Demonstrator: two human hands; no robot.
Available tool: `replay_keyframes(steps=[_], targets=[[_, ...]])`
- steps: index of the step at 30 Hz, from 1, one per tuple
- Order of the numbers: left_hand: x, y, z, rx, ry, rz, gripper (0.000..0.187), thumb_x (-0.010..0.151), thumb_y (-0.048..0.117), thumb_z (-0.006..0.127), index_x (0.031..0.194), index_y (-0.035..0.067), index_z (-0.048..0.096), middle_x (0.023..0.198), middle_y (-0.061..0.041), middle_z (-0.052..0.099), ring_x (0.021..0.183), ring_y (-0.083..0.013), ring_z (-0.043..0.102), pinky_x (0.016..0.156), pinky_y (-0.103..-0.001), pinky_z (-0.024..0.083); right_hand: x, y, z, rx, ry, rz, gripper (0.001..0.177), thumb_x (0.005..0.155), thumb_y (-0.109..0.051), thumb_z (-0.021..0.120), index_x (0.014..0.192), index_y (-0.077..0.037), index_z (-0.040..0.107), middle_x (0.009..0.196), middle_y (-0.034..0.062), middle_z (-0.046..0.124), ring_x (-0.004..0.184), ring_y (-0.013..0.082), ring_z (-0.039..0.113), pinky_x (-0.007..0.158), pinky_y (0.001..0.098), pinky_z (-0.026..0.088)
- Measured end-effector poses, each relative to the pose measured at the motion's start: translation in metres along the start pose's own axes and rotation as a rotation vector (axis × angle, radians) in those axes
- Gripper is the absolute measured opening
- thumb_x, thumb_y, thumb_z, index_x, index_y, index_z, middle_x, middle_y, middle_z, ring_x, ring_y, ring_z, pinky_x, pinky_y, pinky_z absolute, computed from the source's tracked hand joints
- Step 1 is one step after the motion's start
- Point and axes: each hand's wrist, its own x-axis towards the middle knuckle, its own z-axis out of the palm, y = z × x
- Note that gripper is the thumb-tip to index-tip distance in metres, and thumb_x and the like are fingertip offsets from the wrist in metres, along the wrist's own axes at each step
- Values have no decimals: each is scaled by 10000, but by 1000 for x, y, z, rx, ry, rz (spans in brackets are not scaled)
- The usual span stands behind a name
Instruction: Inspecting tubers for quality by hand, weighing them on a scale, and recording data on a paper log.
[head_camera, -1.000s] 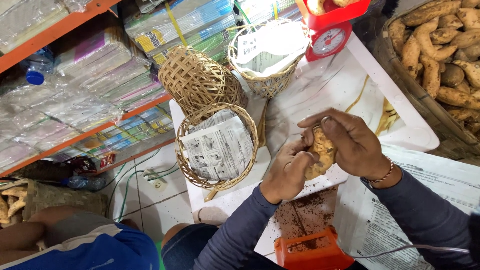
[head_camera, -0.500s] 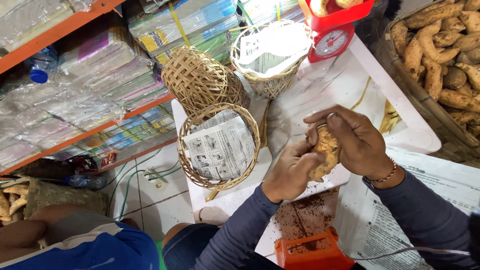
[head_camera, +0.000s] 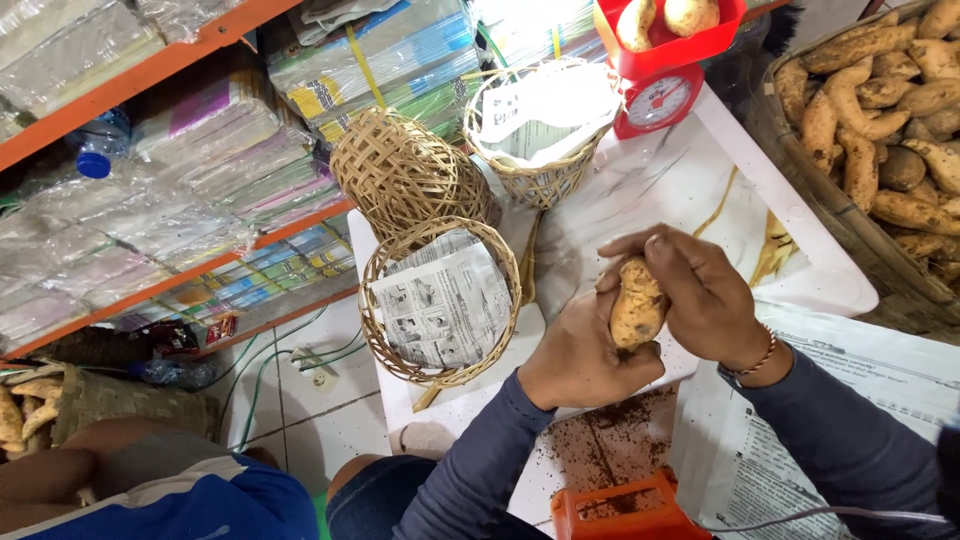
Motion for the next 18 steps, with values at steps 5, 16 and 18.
replay_keyframes(steps=[5, 16, 18], targets=[[1, -3, 0, 41, 22, 19, 78, 752, 75, 636, 783, 34, 578, 604, -182, 566, 551, -393, 650, 490, -425, 533, -5, 12, -1, -56, -79, -64, 383, 907, -137, 608, 1222, 76, 654, 893, 182, 772, 829, 263, 753, 792, 409, 567], [-1, -6, -9, 38, -134, -148, 187, 928, 253, 697, 904, 68, 686, 690, -166, 676, 624, -399, 696, 575, -442, 569, 3, 11, -8, 36, -25, 98, 155, 967, -89, 616, 977, 30, 715, 683, 135, 712, 667, 163, 670, 657, 327, 546], [-2, -13, -9, 147, -142, -192, 289, 948, 319, 695, 886, 37, 686, 659, -164, 661, 551, -331, 641, 545, -391, 556, 2, 21, -9, 29, 71, 132, 163, 1006, -90, 593, 977, 16, 713, 654, 116, 689, 612, 147, 640, 604, 292, 522]])
